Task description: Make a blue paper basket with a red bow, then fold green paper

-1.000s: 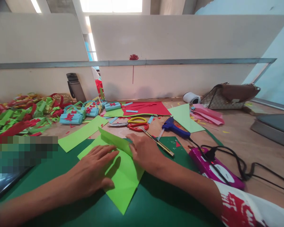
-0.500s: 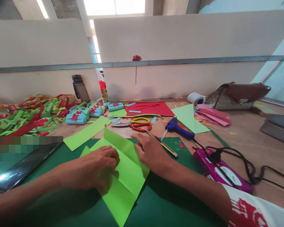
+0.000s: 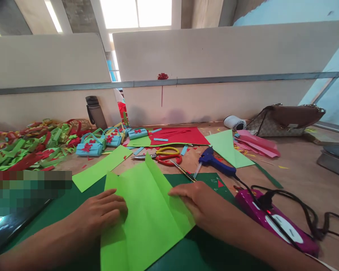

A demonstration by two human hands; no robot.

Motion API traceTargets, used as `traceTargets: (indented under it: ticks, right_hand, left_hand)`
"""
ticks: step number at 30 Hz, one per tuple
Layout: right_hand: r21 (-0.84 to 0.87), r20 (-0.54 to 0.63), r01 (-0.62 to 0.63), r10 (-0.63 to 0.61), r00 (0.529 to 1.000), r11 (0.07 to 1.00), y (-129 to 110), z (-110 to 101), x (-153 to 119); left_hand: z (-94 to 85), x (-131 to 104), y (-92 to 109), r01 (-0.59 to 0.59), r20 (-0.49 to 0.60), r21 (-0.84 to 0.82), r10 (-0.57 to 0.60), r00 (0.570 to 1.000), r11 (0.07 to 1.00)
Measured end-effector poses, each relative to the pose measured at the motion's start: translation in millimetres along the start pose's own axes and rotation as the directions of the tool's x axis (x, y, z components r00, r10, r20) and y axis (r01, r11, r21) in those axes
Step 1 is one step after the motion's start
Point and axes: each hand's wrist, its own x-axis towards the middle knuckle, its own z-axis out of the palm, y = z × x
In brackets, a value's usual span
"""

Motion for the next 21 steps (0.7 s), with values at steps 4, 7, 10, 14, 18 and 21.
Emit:
traceTargets:
  ticks: [4, 7, 10, 14, 18, 21]
  right_hand:
    - [-0.139, 0.012, 0.166, -0.166, 0.986, 0.976, 16.2, 9.5, -2.2]
    - [-0.367, -0.072, 0.28, -0.327, 0.942, 0.887, 26.9, 15.7, -0.3]
    - [-0.52, -0.079, 0.368, -0.472, 0.878, 0.771, 29.6, 14.5, 0.2]
    - [-0.528, -0.019, 0.412, -0.495, 0.869, 0.743, 25.2, 8.2, -2.2]
    - [-0.462, 0.046, 0.423, -0.456, 0.889, 0.779, 21.2, 6.6, -4.4]
    - [-0.387, 0.072, 0.434, -0.443, 0.894, 0.814, 20.6, 9.5, -4.8]
  left_hand:
    - [16.1, -8.8, -15.2, -0.064, -0.095, 0.048, 0.069, 0.993, 0.997]
    - [11.2, -10.0, -17.8, -0.112, -0.078, 0.059, 0.116, 0.99, 0.992]
    - [-1.3, -7.2, -17.2, -0.102, 0.016, 0.024, 0.102, 0.995, 0.994]
    - [1.9, -9.6, -26.9, -0.142, -0.049, -0.095, 0.138, 0.989, 0.985]
    - [15.7, -18.5, -37.8, -0.049, -0.121, -0.13, 0.033, 0.992, 0.99]
    - [13.8, -20.0, -36.4, -0.011, -0.126, -0.11, -0.003, 0.992, 0.994]
